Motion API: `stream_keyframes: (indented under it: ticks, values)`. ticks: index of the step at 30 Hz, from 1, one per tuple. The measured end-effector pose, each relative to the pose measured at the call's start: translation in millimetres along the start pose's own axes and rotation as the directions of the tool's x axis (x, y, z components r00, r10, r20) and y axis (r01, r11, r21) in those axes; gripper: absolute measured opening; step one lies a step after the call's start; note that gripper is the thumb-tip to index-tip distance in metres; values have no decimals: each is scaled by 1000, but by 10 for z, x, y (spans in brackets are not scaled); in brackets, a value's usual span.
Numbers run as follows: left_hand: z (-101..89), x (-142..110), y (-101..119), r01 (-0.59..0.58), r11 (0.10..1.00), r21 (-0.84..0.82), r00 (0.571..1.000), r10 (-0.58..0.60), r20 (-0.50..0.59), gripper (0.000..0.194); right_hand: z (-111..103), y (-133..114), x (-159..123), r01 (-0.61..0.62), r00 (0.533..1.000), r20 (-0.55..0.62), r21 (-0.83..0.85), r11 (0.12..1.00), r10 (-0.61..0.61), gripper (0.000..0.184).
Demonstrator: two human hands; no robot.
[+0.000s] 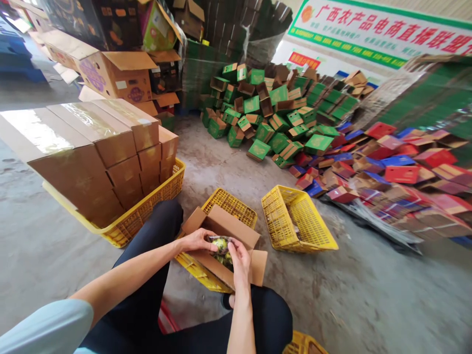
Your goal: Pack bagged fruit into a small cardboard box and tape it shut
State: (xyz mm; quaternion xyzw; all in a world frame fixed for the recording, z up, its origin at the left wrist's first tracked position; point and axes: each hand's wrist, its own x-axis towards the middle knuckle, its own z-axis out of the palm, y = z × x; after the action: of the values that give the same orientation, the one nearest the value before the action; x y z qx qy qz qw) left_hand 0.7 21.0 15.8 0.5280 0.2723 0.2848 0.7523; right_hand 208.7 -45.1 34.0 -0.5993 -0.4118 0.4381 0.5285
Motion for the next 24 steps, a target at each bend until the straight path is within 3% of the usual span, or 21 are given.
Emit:
stream_keyframes:
  ticks: [3,6,10,24]
  values:
    - [-25,19,-14,16,994,-109,998,-22,-58,86,-4,8,-1,-9,999,-33,17,1000,10,40]
    - [-74,58,-18,5,974,-225,987,-41,-158,79,-70,30,24,3,991,-136,21,1000,0,41]
    - [-119,112,-53,-5,942,-334,964,-85,-253,73,-171,52,44,-22,982,-185,85,996,37,43]
    - [-119,123,-83,18,952,-306,964,-98,-248,58,-219,91,7,-37,978,-197,140,990,64,42]
